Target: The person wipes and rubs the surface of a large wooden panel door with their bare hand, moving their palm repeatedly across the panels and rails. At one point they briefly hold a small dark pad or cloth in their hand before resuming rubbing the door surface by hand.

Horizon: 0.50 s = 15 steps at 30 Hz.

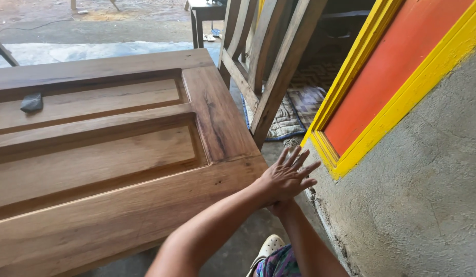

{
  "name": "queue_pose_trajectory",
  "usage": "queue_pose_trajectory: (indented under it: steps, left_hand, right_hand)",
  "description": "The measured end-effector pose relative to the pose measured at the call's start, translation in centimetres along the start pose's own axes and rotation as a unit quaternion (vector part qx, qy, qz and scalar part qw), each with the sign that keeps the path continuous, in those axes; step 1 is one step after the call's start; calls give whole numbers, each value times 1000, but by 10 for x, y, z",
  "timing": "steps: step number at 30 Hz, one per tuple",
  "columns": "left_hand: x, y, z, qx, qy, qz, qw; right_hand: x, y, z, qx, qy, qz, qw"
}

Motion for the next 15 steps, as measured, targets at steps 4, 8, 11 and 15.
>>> queue_pose_trajectory:
  steps: [4, 8, 11, 15]
  left_hand:
    - [51, 84, -7, -6, -1, -14, 1000]
    - [97, 188, -34, 70, -1, -63, 996]
    - [97, 219, -48, 99, -28, -78, 992]
    - [78, 163, -34, 70, -29, -61, 995]
  right_hand:
    - [5, 0, 13, -55, -149, 25, 987]
    - [-11, 14, -14, 73, 276, -14, 958]
    - [-32, 19, -27, 164, 472, -37, 865]
    - [-3, 1, -2, 13, 160, -12, 987]
Point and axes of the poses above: each hand's wrist, its own y-axis away from the middle knuckle, its own x-axis out of the back of the hand, z = x × y, the point moved 7 cm from there along -y, towards the middle knuckle, and after that the axes turned 2 degrees about -x, right-handed, at the moved point
